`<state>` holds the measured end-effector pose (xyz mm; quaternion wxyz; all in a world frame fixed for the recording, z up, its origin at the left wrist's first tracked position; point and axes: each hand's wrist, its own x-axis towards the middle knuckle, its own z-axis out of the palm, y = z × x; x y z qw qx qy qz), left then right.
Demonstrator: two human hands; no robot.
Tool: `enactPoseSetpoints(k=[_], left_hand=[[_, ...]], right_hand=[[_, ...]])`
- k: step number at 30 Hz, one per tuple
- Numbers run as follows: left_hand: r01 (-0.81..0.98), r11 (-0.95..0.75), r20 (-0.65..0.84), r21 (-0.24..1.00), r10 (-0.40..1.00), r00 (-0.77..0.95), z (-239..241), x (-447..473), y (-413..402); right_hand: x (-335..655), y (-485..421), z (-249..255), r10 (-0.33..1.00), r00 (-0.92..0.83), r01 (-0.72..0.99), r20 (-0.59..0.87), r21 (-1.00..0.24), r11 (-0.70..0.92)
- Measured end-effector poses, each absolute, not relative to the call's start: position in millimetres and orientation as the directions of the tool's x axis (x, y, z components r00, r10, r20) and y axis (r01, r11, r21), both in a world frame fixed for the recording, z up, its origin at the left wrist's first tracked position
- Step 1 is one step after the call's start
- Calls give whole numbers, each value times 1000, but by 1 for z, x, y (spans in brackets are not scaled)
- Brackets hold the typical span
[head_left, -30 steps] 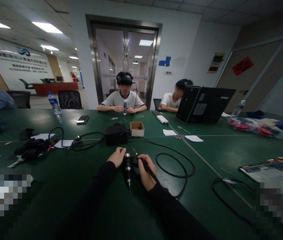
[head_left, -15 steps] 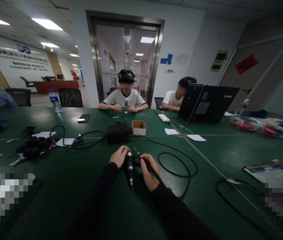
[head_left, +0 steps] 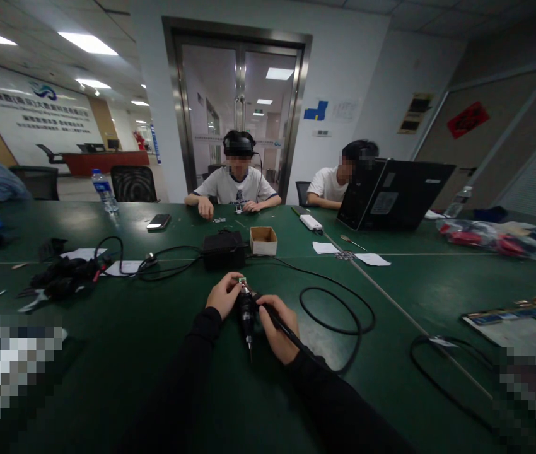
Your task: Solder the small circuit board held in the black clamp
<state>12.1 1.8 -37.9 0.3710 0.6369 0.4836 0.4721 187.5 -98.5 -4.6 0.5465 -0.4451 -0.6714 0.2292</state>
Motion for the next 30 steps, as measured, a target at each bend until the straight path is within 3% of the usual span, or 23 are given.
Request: enactPoseSetpoints(k=[30], left_hand=[[223,-289,280,931,957,72,-40,13,4]], right_hand=[[187,-97,-5,848,22,385,530,-787,482]])
